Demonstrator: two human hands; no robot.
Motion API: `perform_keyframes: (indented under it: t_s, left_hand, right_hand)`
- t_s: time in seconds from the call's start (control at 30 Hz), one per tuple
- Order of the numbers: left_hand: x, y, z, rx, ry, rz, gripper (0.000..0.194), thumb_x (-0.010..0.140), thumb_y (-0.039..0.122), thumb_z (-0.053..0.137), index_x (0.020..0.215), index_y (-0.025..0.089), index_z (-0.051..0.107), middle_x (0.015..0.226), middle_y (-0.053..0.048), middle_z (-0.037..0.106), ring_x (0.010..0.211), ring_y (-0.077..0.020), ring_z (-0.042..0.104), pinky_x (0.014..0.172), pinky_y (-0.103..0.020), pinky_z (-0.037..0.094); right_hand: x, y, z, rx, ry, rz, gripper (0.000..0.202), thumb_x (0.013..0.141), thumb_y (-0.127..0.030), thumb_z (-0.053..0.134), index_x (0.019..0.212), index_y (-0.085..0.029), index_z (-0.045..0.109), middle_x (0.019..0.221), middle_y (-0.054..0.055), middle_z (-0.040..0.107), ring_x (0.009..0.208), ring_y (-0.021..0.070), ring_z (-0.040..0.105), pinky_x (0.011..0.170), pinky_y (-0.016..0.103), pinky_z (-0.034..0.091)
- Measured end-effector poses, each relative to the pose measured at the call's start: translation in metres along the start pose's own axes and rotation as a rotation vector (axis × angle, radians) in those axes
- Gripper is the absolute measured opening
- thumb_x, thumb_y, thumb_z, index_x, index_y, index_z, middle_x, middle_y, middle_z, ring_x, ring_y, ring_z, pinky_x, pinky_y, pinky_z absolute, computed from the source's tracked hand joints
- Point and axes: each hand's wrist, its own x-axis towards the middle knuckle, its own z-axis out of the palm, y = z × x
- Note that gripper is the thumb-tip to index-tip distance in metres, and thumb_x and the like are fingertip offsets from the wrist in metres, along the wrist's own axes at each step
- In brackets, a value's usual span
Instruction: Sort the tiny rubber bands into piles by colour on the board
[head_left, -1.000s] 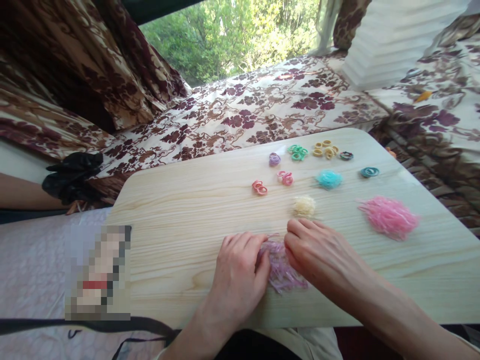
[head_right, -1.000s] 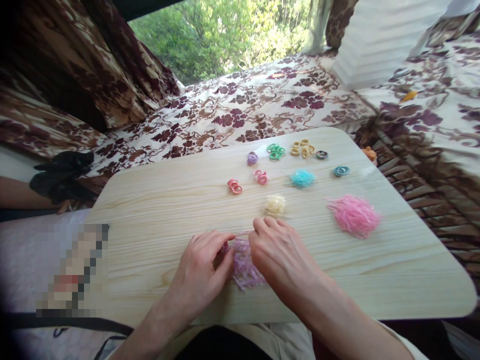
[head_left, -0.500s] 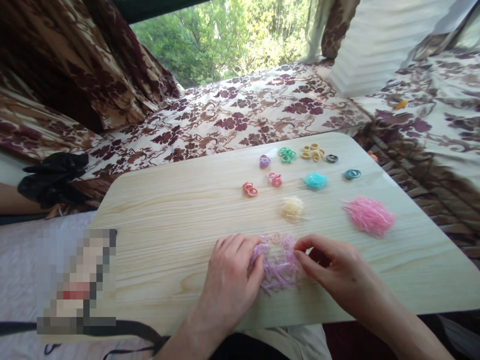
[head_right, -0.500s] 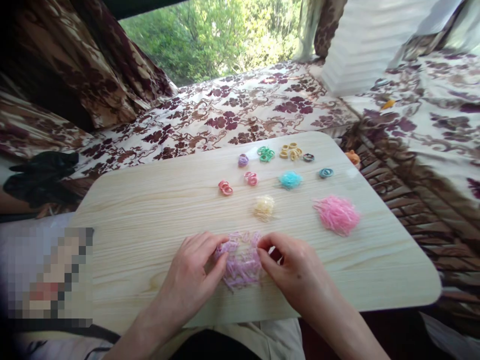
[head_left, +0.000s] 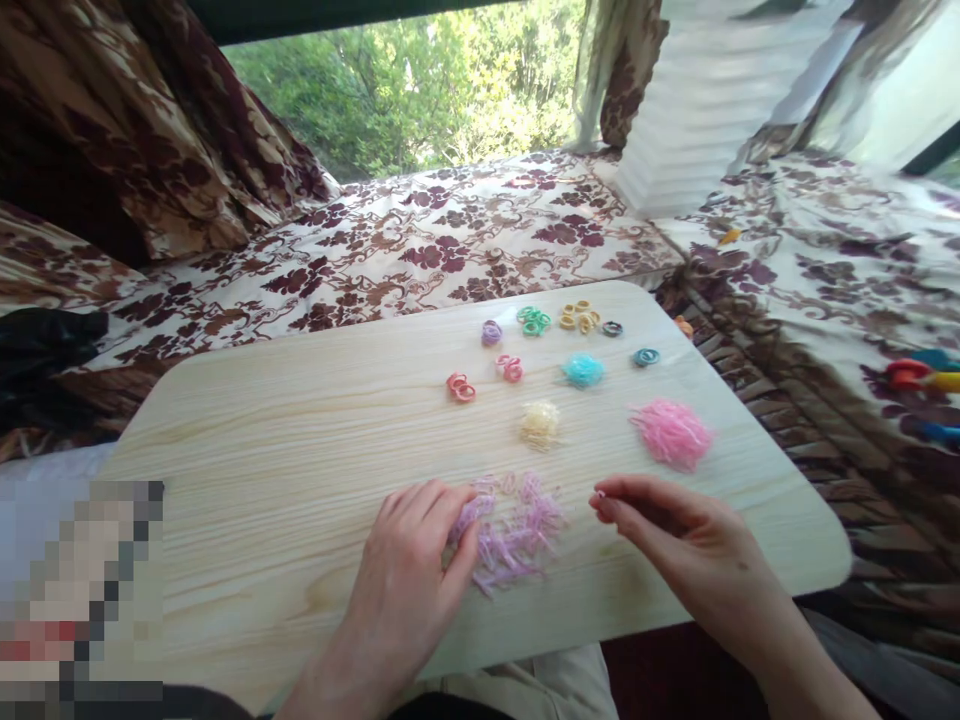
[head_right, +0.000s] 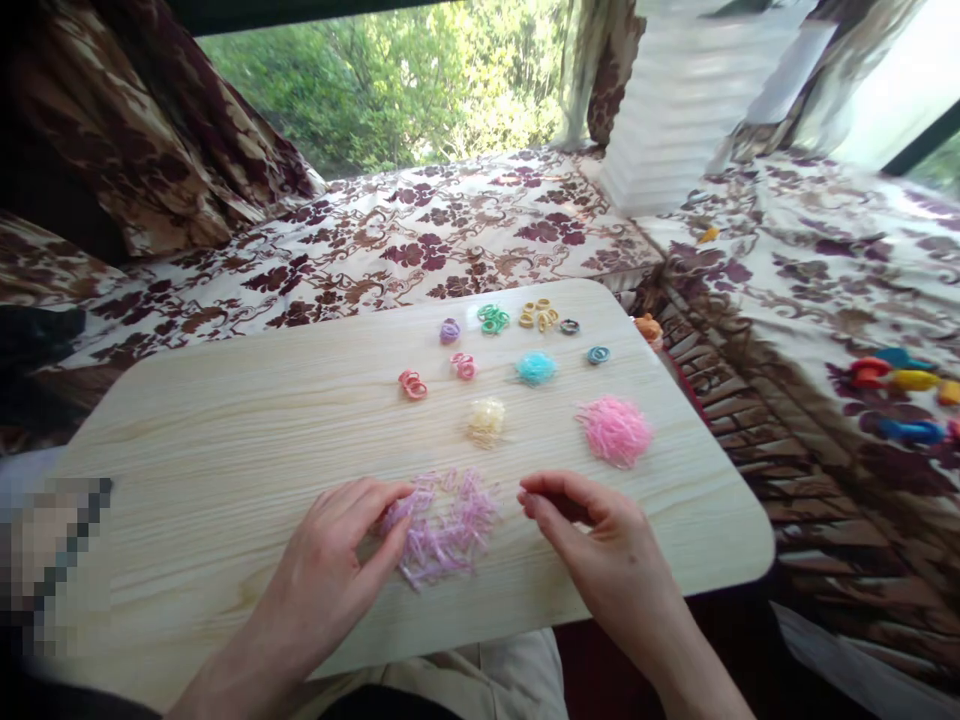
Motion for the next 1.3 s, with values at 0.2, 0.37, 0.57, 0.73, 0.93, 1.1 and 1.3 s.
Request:
perform_keyframes:
  t_s: [0.2,0.37,0.57,0.73,0.93,1.1,1.3]
  left_hand:
    - [0.001,-0.001,0.004,0.015,0.013,0.042,0.018,0.091,0.019,0.050,0.102,0.023,0.064,0.092,-0.002,0.069,0.085,-0.0208,0.063,0.080,-0.037,0.045]
    - [0.001,-0.003,0.006,0.019,0.023,0.046,0.019,0.091,0.022,0.052,0.107,0.024,0.064,0.097,-0.002,0.069,0.089,-0.0216,0.063,0.081,-0.038,0.046]
    - [-0.003,-0.010,0.004,0.025,0.047,0.035,0.021,0.092,0.027,0.054,0.111,0.026,0.062,0.104,-0.003,0.065,0.097,-0.0215,0.062,0.084,-0.036,0.047]
    - [-0.010,-0.020,0.000,0.065,0.042,0.039,0.024,0.092,0.036,0.055,0.115,0.028,0.061,0.103,-0.002,0.066,0.093,-0.0212,0.063,0.082,-0.035,0.047]
    - [-0.011,-0.007,-0.009,0.195,-0.047,-0.031,0.037,0.085,0.035,0.063,0.119,0.022,0.057,0.097,-0.004,0.071,0.089,-0.0244,0.066,0.084,-0.041,0.047]
    - [-0.001,0.010,-0.008,0.167,-0.110,-0.132,0.032,0.083,0.028,0.068,0.113,0.020,0.059,0.094,-0.004,0.071,0.089,-0.0233,0.065,0.091,-0.045,0.042]
    - [0.002,0.004,-0.008,0.055,-0.079,-0.133,0.008,0.090,0.016,0.057,0.089,0.021,0.063,0.081,0.002,0.071,0.079,-0.0170,0.065,0.096,-0.044,0.035]
  right_hand:
    - [0.024,0.016,-0.052,-0.436,0.380,-0.207,0.018,0.081,-0.033,0.059,0.088,-0.023,0.073,0.085,0.003,0.074,0.071,0.0183,0.067,0.072,0.032,0.054]
    - [0.033,0.017,-0.066,-0.581,0.317,-0.262,0.023,0.085,-0.032,0.054,0.093,-0.019,0.072,0.095,0.007,0.073,0.076,0.0202,0.069,0.073,0.034,0.054]
    - [-0.004,0.011,-0.078,-0.575,0.414,-0.222,0.023,0.088,-0.039,0.056,0.095,-0.022,0.070,0.088,0.004,0.073,0.070,0.0190,0.068,0.070,0.033,0.056]
    - [-0.034,0.011,-0.040,-0.483,0.256,-0.390,0.016,0.091,-0.024,0.054,0.094,-0.023,0.069,0.089,0.002,0.073,0.074,0.0153,0.070,0.067,0.023,0.057]
    - [-0.044,0.008,0.020,-0.393,-0.068,-0.532,0.031,0.093,-0.013,0.044,0.112,-0.022,0.066,0.096,0.007,0.068,0.085,0.0149,0.067,0.072,0.024,0.056]
    - [-0.033,-0.004,0.045,-0.496,-0.134,-0.705,0.039,0.088,-0.006,0.040,0.111,-0.023,0.066,0.086,0.006,0.066,0.073,0.0158,0.062,0.064,0.026,0.052]
    - [-0.026,0.001,0.043,-0.607,-0.056,-0.706,0.036,0.088,-0.009,0.037,0.106,-0.021,0.066,0.089,0.008,0.064,0.078,0.0193,0.060,0.069,0.032,0.050]
